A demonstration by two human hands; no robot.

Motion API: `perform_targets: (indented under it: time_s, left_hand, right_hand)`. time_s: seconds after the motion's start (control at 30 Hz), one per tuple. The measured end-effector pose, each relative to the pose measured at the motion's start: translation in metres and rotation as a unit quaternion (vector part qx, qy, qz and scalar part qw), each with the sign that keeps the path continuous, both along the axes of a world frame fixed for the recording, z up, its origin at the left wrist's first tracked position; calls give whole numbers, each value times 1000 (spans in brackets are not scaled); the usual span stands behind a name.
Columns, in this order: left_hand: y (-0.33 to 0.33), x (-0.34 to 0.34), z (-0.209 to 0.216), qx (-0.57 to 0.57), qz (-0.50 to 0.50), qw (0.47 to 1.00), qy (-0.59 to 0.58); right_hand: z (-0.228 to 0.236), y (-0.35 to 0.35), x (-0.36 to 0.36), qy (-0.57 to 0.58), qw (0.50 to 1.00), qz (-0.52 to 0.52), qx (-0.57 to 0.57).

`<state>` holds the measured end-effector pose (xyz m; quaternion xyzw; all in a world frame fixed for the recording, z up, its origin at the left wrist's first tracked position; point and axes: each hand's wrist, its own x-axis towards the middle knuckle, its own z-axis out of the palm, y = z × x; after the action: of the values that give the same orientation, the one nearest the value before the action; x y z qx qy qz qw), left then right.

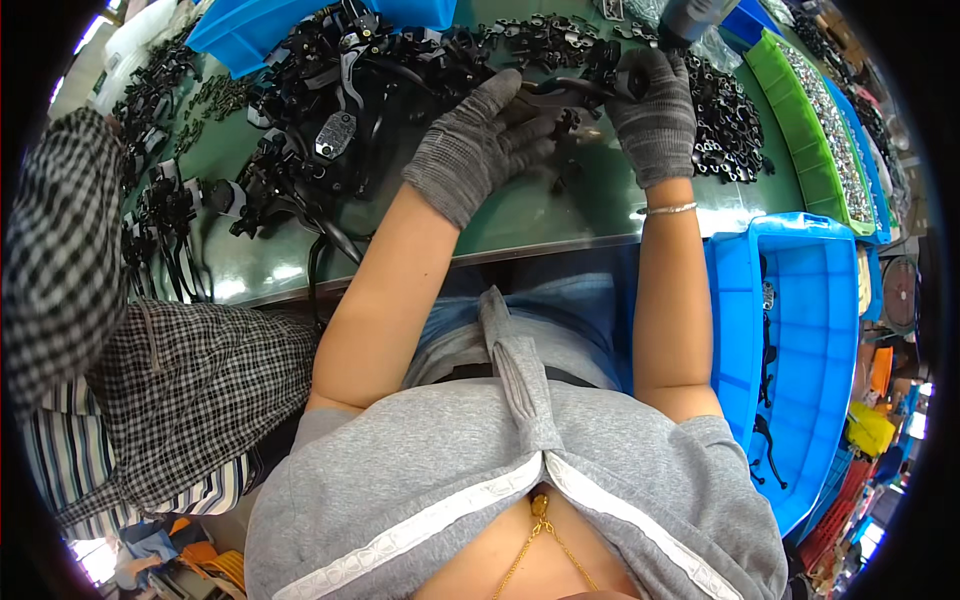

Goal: Assembling or preparing black industrial mechanical components and placing them into a blue storage bin.

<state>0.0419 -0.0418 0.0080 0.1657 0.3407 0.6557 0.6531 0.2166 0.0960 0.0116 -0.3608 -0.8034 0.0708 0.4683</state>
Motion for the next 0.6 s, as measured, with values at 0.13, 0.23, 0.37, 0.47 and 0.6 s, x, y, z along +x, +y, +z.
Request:
perform_targets:
  time_s: [0.13, 0.23, 0.37, 0.47, 0.6]
  left_hand:
    - [23, -6, -18, 32, 64, 984, -166]
    - [28, -2, -25, 84, 95, 965, -229]
    - [20, 3, -21, 103, 152, 977, -107]
    - [7, 7, 1, 110, 191, 971, 90]
    - [-9, -22, 13, 221, 213, 898, 316]
  right_hand:
    - [11, -41, -4, 17, 999, -13, 25]
    - [7, -72, -3, 31, 999, -25, 26]
    - [-8, -77, 9, 63, 992, -35, 101]
    - [-8, -89, 13, 63, 987, -32, 143]
    - [-8, -102, 18, 114, 991, 35, -53]
